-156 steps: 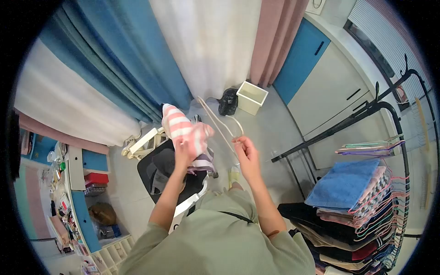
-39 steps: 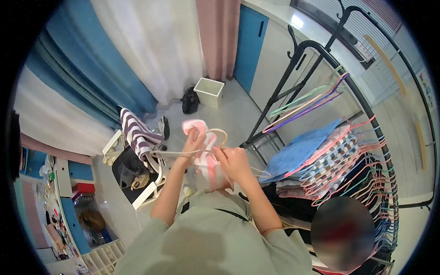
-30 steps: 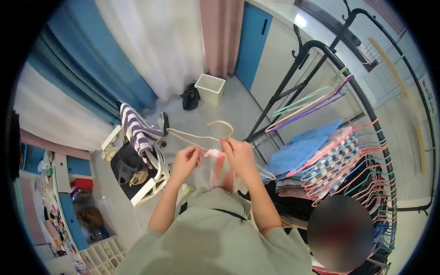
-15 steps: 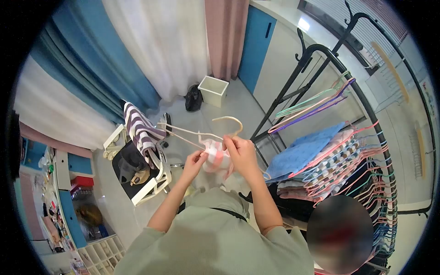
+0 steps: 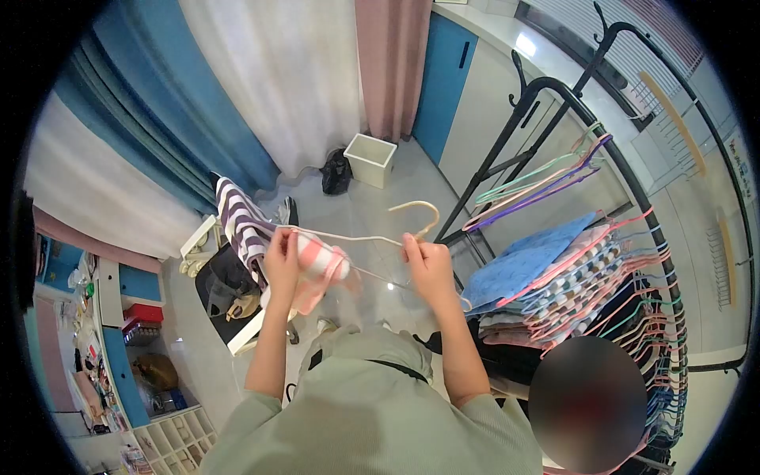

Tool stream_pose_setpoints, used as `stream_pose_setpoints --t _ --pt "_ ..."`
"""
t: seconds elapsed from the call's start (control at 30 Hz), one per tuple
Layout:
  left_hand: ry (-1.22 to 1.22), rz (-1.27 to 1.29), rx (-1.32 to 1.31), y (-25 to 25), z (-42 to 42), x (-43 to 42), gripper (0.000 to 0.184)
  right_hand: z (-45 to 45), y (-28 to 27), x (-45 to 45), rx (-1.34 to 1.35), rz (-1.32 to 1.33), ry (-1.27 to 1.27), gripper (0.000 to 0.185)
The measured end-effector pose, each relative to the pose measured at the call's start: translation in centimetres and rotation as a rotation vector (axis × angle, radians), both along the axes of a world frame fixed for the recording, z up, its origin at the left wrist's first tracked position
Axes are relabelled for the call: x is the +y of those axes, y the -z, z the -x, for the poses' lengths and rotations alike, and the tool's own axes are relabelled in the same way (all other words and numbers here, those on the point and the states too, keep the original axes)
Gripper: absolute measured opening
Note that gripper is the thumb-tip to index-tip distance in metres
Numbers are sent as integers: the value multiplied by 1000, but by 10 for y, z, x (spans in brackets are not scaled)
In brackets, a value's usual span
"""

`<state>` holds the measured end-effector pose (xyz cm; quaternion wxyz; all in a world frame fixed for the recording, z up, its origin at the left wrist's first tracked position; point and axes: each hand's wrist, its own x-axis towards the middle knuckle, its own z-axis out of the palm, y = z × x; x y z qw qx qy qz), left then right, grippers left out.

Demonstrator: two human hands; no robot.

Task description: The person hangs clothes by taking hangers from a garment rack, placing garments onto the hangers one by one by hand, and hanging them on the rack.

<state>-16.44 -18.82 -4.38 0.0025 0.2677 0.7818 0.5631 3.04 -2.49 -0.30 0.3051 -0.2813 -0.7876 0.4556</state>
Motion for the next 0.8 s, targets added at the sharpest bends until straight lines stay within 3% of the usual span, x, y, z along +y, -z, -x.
stream_pose_setpoints --t 0.27,0.37,0.47,0.6,0.7,0.8 --pt "-37 110 208 -7 10 -20 14 -7 -3 9 54 -34 -82 41" --pt "-140 -24 355 -6 6 -18 17 -6 -14 7 54 -89 -97 39" --pt "47 123 447 -11 12 -25 20 -6 -18 8 56 -100 -85 37" --pt "437 254 331 -14 18 -36 17 -9 -33 8 -16 -137 -102 37" --pt "553 248 62 -21 6 -35 14 -8 -37 6 37 -171 -60 36" --pt "554 143 95 -9 5 -37 16 -7 -39 5 6 -95 -8 32"
